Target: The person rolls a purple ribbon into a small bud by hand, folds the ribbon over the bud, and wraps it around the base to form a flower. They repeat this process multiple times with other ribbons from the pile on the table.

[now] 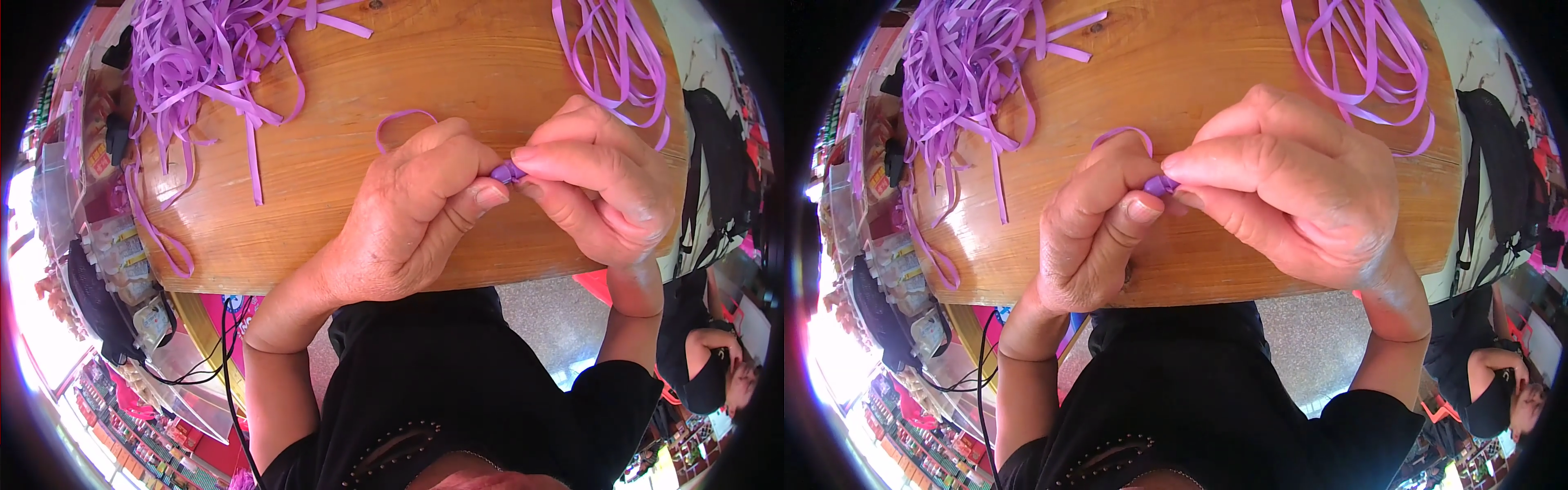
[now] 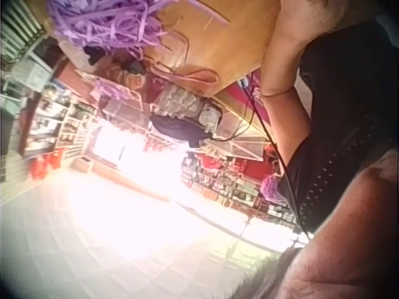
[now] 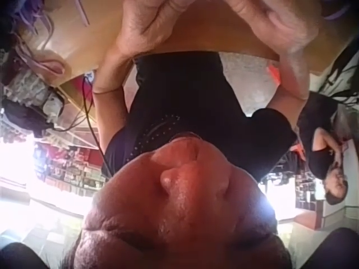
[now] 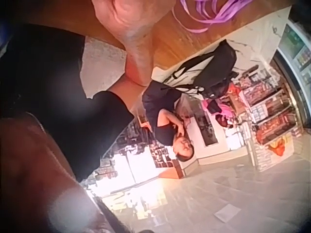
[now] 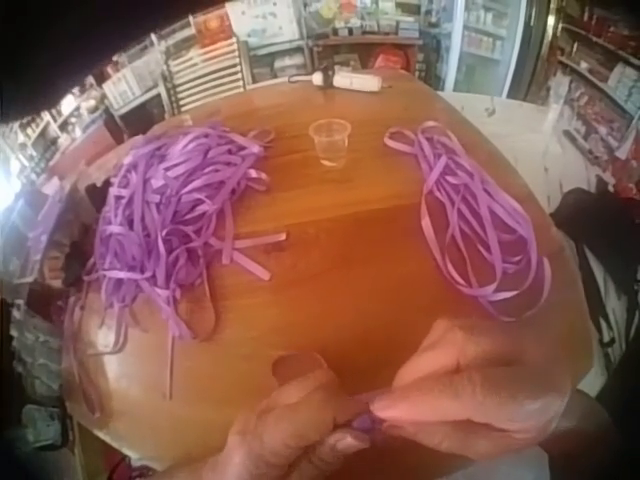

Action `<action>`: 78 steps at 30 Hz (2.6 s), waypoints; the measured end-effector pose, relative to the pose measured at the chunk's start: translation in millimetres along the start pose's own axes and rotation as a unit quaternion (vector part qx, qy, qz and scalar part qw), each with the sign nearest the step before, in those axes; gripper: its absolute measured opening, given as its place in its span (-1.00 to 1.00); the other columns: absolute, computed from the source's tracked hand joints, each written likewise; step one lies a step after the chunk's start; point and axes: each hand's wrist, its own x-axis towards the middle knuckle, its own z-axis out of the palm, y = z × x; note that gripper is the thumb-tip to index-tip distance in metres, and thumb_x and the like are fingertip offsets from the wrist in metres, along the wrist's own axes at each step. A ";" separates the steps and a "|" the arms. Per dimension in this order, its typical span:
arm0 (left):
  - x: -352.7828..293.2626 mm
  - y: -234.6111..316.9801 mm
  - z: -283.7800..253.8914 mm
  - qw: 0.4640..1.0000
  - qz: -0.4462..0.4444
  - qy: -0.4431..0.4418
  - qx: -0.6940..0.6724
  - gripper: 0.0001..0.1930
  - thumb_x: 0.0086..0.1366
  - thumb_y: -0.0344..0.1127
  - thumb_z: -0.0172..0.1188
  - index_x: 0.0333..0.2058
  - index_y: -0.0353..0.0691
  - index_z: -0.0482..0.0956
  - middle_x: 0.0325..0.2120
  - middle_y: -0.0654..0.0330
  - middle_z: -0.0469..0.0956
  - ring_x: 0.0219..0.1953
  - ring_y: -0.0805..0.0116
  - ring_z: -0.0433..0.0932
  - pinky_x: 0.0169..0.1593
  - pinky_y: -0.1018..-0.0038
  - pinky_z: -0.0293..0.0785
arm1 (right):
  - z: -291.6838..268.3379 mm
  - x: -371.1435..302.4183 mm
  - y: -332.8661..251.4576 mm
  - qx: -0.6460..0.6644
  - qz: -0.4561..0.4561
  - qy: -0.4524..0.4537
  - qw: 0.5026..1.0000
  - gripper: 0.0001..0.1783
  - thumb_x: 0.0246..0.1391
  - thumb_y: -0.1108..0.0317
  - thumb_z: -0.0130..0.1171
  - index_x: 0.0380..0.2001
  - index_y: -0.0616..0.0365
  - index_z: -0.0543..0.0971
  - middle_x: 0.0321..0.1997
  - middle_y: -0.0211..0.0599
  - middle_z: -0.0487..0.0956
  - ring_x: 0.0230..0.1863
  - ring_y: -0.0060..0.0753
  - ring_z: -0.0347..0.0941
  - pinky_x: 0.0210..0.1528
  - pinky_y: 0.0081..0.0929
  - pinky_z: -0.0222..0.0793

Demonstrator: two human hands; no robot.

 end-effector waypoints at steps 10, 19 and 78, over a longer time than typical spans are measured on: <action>1.0 1.7 3.8 0.999 0.009 0.029 0.015 -0.89 0.20 -0.49 0.15 -0.28 -0.29 0.48 -0.55 0.14 0.32 -0.52 0.21 0.33 -0.46 0.41 0.28 | 2.8 -0.6 1.4 0.061 0.004 0.023 0.998 -0.69 -0.23 0.71 0.27 -0.32 0.24 0.54 -0.38 -0.21 0.51 -0.45 -0.43 0.34 -0.49 -0.61 0.19; 1.4 1.6 4.9 0.999 0.007 0.033 0.041 -0.87 0.14 -0.50 0.19 -0.30 -0.27 0.50 -0.56 0.15 0.31 -0.54 0.19 0.33 -0.48 0.39 0.27 | -0.1 1.4 -1.0 0.051 0.022 0.011 0.998 -0.76 -0.21 0.64 0.31 -0.38 0.25 0.56 -0.41 -0.23 0.51 -0.45 -0.39 0.35 -0.46 -0.57 0.22; -6.0 -3.8 10.8 0.994 0.025 0.088 0.057 -0.90 0.07 -0.54 0.25 -0.40 -0.33 0.54 -0.58 0.17 0.45 -0.59 0.31 0.33 -0.48 0.48 0.27 | 6.1 -2.8 -0.7 -0.002 0.030 -0.021 0.999 -0.80 -0.16 0.61 0.28 -0.37 0.33 0.53 -0.43 -0.18 0.49 -0.49 -0.42 0.36 -0.49 -0.59 0.23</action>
